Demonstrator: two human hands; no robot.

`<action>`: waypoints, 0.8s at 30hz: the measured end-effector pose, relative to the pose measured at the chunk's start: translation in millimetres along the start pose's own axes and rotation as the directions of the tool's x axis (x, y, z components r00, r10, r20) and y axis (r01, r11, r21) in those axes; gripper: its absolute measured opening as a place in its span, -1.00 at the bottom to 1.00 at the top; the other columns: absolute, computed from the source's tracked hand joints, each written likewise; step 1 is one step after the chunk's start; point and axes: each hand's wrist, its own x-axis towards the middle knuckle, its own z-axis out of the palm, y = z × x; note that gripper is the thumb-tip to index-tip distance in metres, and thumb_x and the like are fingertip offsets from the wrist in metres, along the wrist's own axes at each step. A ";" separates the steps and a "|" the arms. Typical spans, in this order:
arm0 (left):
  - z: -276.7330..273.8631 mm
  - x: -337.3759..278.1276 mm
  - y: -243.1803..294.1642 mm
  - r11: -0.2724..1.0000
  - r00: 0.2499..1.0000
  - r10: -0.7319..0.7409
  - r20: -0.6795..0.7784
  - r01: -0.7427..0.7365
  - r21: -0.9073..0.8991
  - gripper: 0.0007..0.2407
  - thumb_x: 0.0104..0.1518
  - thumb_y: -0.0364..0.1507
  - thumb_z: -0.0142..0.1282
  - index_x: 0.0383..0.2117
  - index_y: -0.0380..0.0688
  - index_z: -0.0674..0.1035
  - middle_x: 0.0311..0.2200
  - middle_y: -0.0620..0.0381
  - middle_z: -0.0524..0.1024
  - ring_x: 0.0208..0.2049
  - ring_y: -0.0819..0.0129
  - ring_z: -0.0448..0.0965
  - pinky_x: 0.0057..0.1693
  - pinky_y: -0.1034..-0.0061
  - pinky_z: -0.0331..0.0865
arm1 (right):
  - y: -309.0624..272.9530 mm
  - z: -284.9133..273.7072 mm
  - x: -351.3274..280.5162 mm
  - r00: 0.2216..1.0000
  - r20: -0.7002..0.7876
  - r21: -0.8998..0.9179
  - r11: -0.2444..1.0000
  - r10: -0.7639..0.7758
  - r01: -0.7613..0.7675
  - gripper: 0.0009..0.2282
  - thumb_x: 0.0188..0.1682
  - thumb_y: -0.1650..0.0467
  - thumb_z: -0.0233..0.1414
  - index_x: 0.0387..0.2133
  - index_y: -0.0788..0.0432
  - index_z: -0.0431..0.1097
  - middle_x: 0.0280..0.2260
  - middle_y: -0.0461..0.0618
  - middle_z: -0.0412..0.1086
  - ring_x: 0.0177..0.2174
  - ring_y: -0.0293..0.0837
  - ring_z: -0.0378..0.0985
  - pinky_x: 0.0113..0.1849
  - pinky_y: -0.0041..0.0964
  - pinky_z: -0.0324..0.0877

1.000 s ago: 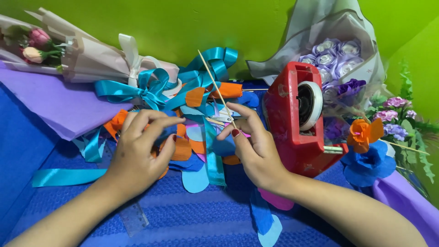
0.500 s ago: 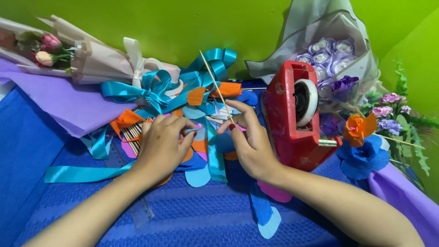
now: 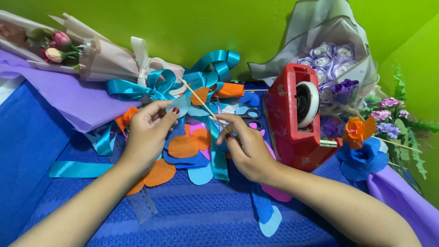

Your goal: The person cuts orange paper petals using scissors and then assembles them onto a wooden skewer. They also handle blue paper petals and a roll of tape while working on a blue surface.

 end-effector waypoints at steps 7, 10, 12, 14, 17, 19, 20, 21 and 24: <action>-1.1 -3.6 22.7 0.953 0.978 -0.202 -0.041 0.187 -0.237 -0.87 0.19 -0.49 0.20 -0.19 -0.24 0.63 -0.39 0.11 0.55 -0.28 0.51 0.58 0.02 0.64 0.52 | -6.9 0.2 -0.3 0.996 0.086 -0.240 0.970 -0.001 0.022 -0.54 -0.11 0.61 -0.21 0.08 0.17 0.37 -0.47 0.05 0.54 -0.67 -0.05 0.50 -0.60 -0.32 0.39; -5.0 -2.1 22.6 0.926 0.971 -0.233 -0.049 0.206 -0.317 -0.87 0.18 -0.51 0.22 -0.20 -0.26 0.60 -0.38 0.12 0.54 -0.29 0.51 0.57 0.07 0.58 0.54 | -7.2 -2.7 0.5 0.995 0.102 -0.328 0.943 -0.021 0.053 -0.54 -0.10 0.60 -0.19 0.09 0.13 0.36 -0.47 0.02 0.53 -0.62 -0.02 0.52 -0.57 -0.27 0.43; -6.5 -2.4 24.3 0.915 0.975 -0.220 -0.041 0.192 -0.354 -0.79 0.20 -0.54 0.17 -0.07 -0.31 0.53 -0.27 0.05 0.55 -0.20 0.46 0.59 0.13 0.54 0.53 | -10.3 -4.0 2.1 0.994 0.107 -0.353 0.934 -0.020 0.056 -0.54 -0.10 0.60 -0.18 0.10 0.15 0.36 -0.48 0.05 0.50 -0.59 0.05 0.55 -0.56 -0.21 0.45; -5.2 -4.1 30.5 0.917 0.977 -0.211 -0.033 0.186 -0.353 -0.76 0.21 -0.54 0.15 -0.02 -0.36 0.52 -0.22 0.01 0.56 -0.16 0.44 0.58 0.15 0.52 0.52 | -12.0 -5.6 3.4 0.993 0.112 -0.359 0.931 -0.025 0.064 -0.55 -0.10 0.61 -0.18 0.09 0.16 0.37 -0.48 0.06 0.50 -0.58 0.06 0.56 -0.57 -0.21 0.46; -6.6 -3.3 29.4 0.919 0.980 -0.199 -0.022 0.178 -0.352 -0.70 0.21 -0.53 0.14 0.05 -0.39 0.51 -0.16 -0.04 0.58 -0.11 0.40 0.59 0.19 0.44 0.50 | -12.7 -6.9 4.2 0.992 0.116 -0.378 0.922 -0.039 0.081 -0.56 -0.09 0.61 -0.17 0.07 0.17 0.39 -0.47 0.07 0.50 -0.57 0.07 0.57 -0.57 -0.21 0.46; -7.6 -2.6 26.6 0.919 0.980 -0.196 -0.019 0.177 -0.352 -0.69 0.21 -0.52 0.15 0.07 -0.37 0.52 -0.15 -0.06 0.59 -0.11 0.38 0.60 0.21 0.39 0.50 | -13.5 -7.3 4.6 0.992 0.117 -0.390 0.916 -0.049 0.091 -0.57 -0.08 0.61 -0.16 0.07 0.16 0.39 -0.46 0.07 0.51 -0.56 0.07 0.58 -0.56 -0.20 0.47; -7.5 -2.5 25.9 0.922 0.983 -0.185 -0.020 0.167 -0.350 -0.68 0.21 -0.52 0.14 0.09 -0.37 0.51 -0.13 -0.07 0.58 -0.10 0.37 0.60 0.22 0.38 0.49 | -14.3 -7.3 5.0 0.991 0.114 -0.396 0.912 -0.065 0.105 -0.59 -0.08 0.62 -0.15 0.05 0.18 0.41 -0.46 0.07 0.51 -0.56 0.07 0.58 -0.57 -0.21 0.47; -7.4 -2.5 25.3 0.924 0.985 -0.174 -0.020 0.156 -0.349 -0.67 0.22 -0.52 0.13 0.11 -0.37 0.50 -0.11 -0.07 0.58 -0.08 0.36 0.59 0.22 0.36 0.48 | -15.1 -7.4 5.4 0.991 0.110 -0.403 0.908 -0.080 0.119 -0.60 -0.08 0.62 -0.15 0.03 0.19 0.42 -0.46 0.07 0.50 -0.56 0.06 0.58 -0.57 -0.23 0.48; -7.3 -5.1 29.3 0.950 0.994 -0.103 -0.024 0.092 -0.298 -0.65 0.26 -0.54 0.07 0.19 -0.32 0.44 -0.04 -0.11 0.53 -0.01 0.32 0.55 0.25 0.36 0.44 | -17.9 -9.2 5.9 0.990 0.119 -0.414 0.903 -0.069 0.113 -0.60 -0.09 0.62 -0.14 0.02 0.19 0.42 -0.47 0.04 0.49 -0.61 0.00 0.57 -0.62 -0.26 0.47</action>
